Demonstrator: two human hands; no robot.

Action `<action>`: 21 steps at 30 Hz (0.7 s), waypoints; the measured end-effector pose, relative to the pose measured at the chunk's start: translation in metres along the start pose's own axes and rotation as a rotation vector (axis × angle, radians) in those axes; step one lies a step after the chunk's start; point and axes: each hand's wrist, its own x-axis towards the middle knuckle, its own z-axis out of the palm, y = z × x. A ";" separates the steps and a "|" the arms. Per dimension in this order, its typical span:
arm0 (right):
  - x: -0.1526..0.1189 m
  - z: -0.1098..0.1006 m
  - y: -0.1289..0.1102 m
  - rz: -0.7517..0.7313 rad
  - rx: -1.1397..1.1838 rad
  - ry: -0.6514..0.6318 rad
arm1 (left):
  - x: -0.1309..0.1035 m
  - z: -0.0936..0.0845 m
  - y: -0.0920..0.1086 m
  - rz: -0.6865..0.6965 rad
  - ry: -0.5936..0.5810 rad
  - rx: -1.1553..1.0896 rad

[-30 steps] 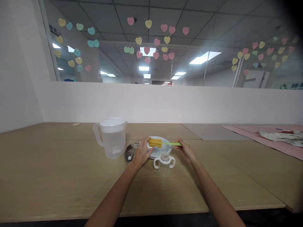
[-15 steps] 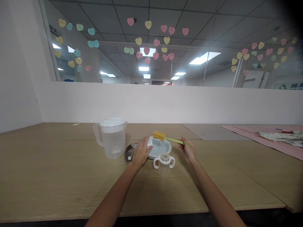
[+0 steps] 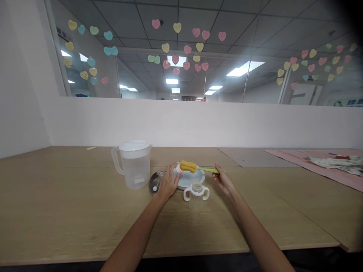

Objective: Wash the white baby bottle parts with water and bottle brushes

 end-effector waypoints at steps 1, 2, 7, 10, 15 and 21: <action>0.001 -0.002 -0.001 -0.003 0.021 0.031 | 0.000 0.000 0.000 0.017 0.007 0.013; 0.002 -0.003 -0.003 -0.009 0.048 0.065 | 0.000 0.000 0.001 0.033 0.016 0.024; 0.003 -0.007 -0.007 -0.046 0.115 0.038 | -0.002 -0.001 0.000 0.063 0.029 0.042; -0.002 -0.001 -0.003 -0.024 -0.061 -0.059 | -0.002 -0.002 0.001 0.136 -0.009 0.021; -0.007 0.005 0.000 -0.048 -0.122 -0.106 | 0.000 -0.006 0.004 0.190 -0.034 -0.037; -0.007 0.004 -0.003 0.054 -0.045 -0.085 | 0.000 -0.012 0.009 0.028 -0.085 -0.100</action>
